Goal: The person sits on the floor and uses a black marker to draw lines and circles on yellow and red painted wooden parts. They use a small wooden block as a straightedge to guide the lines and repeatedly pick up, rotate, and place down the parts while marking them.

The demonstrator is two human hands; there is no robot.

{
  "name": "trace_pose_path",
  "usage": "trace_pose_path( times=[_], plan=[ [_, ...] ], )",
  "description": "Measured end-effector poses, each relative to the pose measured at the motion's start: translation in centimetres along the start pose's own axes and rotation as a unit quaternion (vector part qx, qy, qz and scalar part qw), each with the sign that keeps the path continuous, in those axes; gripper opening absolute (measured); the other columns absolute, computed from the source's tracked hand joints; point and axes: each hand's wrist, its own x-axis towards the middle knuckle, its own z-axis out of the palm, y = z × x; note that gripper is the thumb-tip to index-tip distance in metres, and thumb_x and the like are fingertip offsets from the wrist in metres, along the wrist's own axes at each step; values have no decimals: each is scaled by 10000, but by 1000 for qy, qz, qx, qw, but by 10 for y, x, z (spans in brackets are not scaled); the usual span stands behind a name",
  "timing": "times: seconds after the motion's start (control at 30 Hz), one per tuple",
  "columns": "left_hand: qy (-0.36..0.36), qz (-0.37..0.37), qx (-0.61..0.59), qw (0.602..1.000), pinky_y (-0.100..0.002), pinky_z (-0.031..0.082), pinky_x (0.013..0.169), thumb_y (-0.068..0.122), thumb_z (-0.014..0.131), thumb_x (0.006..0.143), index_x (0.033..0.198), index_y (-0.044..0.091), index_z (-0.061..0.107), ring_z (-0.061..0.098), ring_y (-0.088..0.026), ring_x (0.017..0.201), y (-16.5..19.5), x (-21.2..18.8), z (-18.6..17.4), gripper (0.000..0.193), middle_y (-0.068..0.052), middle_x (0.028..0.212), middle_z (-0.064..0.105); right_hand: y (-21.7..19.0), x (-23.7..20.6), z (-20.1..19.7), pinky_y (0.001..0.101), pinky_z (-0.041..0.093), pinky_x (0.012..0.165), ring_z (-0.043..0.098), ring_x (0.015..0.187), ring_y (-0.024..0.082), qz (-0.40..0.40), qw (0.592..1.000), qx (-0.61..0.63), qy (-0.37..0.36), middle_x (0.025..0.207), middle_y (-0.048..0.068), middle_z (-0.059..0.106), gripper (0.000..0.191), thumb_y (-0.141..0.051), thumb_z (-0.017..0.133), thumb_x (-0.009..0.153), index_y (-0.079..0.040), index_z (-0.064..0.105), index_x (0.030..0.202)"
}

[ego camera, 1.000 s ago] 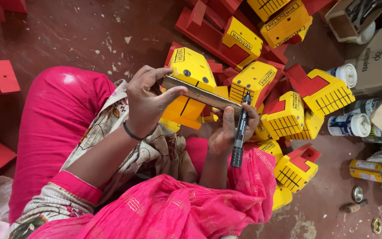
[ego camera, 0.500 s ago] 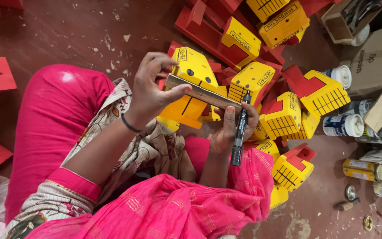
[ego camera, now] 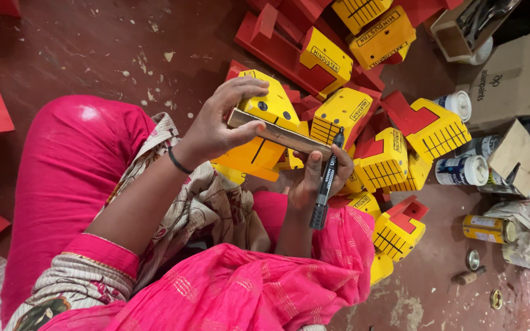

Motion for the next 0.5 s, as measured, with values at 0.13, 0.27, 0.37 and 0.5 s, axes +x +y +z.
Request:
trace_pose_path(
  times=[0.13,0.27,0.37,0.5],
  plan=[
    [3,-6,7,1000,-417,380,1251,144,797,863,1331,35,634,486,-287,1472,-1,-1,-1,507,-131,1468,604,1,-1,-1,353,650,812,710,927,224,5,1000,-2,4,1103,117,623,468,-171,813,954,-44,511,1287],
    [4,-11,-11,1000,-401,405,1232,139,816,837,1294,43,639,501,-279,1442,-3,2,-4,499,-120,1438,609,-1,-1,1,360,646,793,716,877,235,7,1000,-4,1,1053,127,640,436,-147,805,959,-42,519,1271],
    [-4,-8,-3,1000,-399,406,1228,136,819,827,1274,46,628,504,-278,1434,-5,4,-5,494,-115,1430,607,-5,1,4,364,646,792,711,886,227,13,1000,-6,2,1050,114,638,425,-133,799,957,-45,519,1265],
    [-18,3,30,999,-426,362,1253,157,783,857,1286,62,590,465,-306,1463,-5,3,-4,479,-119,1466,576,-12,4,8,348,630,785,702,889,216,31,1000,2,-4,1059,109,644,394,-94,790,957,-51,514,1235]
  ],
)
